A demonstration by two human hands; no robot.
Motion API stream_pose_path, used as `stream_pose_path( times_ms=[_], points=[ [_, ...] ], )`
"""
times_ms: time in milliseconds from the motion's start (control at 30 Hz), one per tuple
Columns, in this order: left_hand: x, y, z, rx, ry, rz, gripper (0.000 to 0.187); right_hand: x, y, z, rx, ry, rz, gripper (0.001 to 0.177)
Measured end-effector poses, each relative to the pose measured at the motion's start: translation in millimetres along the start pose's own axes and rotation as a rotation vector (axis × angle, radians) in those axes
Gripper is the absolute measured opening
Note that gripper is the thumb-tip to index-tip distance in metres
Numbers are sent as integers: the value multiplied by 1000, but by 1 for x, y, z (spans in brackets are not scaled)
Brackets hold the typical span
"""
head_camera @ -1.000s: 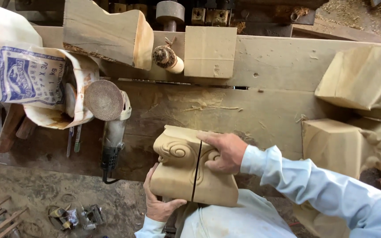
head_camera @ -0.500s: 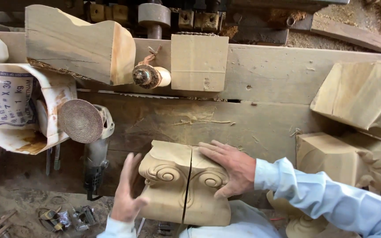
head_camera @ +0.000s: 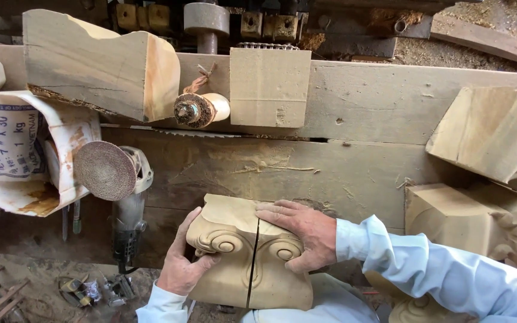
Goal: Sanding carved wooden blocks using a power sander and marking them with a pen in a workshop.
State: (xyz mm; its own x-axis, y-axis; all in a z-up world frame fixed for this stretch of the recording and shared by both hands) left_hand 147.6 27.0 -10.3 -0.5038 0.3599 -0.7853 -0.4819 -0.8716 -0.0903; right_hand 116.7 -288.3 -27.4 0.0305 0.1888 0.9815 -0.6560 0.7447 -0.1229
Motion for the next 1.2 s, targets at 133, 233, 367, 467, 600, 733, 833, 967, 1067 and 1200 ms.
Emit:
stream_pose_path(
  times_ms=[133,233,367,467,600,733,833,967,1067,1200],
  points=[
    [-3,0,1,-19,-3,-44,97,2,-2,-2,4,-5,-14,96],
    [-4,0,2,-34,-22,-89,94,1,-1,-2,23,14,-19,99],
    [-9,4,2,-45,-8,-82,93,0,2,-3,-24,-38,-3,96],
    [-9,4,-6,-65,32,-157,90,6,-5,-7,-64,-70,-27,94],
    [-30,8,-5,-84,-79,-213,98,5,2,-7,-48,201,-172,106],
    [-29,7,5,-108,-119,-200,104,7,5,-10,38,321,-147,111],
    [-25,6,9,-131,-48,-224,104,18,7,-8,16,377,-39,110],
    [-10,4,13,-178,22,-280,102,31,16,-5,29,487,56,111],
    [7,2,8,-191,43,-336,103,37,22,-2,33,566,81,110],
    [16,0,5,-184,37,-380,104,43,29,-4,27,674,174,111]
  ],
)
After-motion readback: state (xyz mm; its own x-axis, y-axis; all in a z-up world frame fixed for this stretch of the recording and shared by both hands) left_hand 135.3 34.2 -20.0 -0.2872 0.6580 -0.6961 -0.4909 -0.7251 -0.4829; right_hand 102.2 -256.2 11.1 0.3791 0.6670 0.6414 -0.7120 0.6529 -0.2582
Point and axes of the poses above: each hand's wrist, its own z-axis away from the middle knuckle, its own y-axis out of the palm, x = y × z, the point moved 1 cm from there along -z, towards the middle knuckle, and after that the axes turned 1 degree about -z, right-handed, at the moved point
